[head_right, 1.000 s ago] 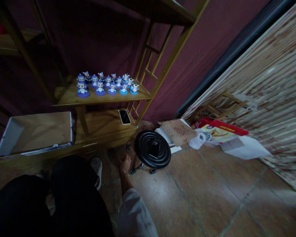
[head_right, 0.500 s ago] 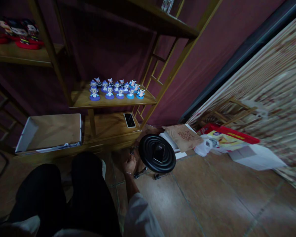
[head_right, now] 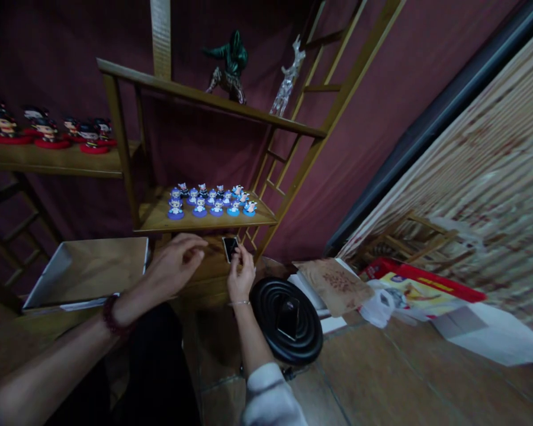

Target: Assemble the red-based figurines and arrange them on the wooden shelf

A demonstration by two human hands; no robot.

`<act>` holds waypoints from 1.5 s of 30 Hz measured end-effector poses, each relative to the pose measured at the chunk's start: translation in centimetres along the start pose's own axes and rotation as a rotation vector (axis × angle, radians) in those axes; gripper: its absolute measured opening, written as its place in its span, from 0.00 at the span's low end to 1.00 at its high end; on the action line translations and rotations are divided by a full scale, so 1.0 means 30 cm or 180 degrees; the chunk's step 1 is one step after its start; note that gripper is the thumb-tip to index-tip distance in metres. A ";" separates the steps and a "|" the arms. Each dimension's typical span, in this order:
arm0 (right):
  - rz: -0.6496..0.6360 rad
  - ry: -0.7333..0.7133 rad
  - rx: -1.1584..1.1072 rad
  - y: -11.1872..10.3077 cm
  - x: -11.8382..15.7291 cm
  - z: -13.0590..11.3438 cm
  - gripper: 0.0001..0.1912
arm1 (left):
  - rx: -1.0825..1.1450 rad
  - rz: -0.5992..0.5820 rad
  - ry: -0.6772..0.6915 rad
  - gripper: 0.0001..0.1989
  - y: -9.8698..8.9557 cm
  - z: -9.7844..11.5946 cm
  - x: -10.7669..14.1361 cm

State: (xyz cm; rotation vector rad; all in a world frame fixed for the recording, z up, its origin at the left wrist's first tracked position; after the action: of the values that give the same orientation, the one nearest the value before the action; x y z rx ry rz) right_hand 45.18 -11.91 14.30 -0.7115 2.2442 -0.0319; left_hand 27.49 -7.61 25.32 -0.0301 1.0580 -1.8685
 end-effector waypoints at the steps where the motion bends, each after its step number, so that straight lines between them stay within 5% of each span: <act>1: -0.0057 -0.0131 -0.0191 0.020 -0.052 -0.051 0.18 | -0.0207 0.0294 -0.0121 0.13 -0.016 -0.057 -0.028; 4: -0.0406 -0.0446 -0.0508 0.111 -0.169 -0.185 0.16 | -0.0733 0.0847 -0.0336 0.18 -0.058 -0.181 -0.088; 7: -0.0704 -0.0603 -0.0487 0.213 -0.228 -0.261 0.17 | -0.1086 0.0850 -0.0458 0.20 -0.083 -0.242 -0.140; 17: -0.1247 -0.0835 -0.0231 0.433 -0.248 -0.313 0.15 | -0.1474 0.0433 -0.0808 0.23 -0.105 -0.357 -0.252; 22: -0.1276 -0.0599 -0.0134 0.517 -0.253 -0.309 0.17 | -0.1297 0.0319 -0.0926 0.23 -0.090 -0.393 -0.274; 32: -0.1393 -0.0398 0.0020 0.578 -0.268 -0.251 0.16 | -0.1535 0.0300 -0.0948 0.19 -0.074 -0.406 -0.295; 45: -0.1879 -0.0131 0.0834 0.553 -0.269 -0.304 0.16 | -0.1145 0.0501 -0.0814 0.17 -0.072 -0.432 -0.308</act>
State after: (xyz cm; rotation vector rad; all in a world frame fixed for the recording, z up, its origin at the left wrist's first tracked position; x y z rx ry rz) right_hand 35.39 4.38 22.20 -1.1835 1.8711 -0.5800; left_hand 25.40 8.02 22.33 -0.3750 1.1659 -1.4704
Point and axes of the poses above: each hand's wrist, its own x-axis away from the middle knuckle, its own y-axis out of the palm, z = x × y, the point moved 7 cm from there along -x, towards the middle knuckle, and after that the axes turned 9 degrees about -x, right-handed, at the moved point
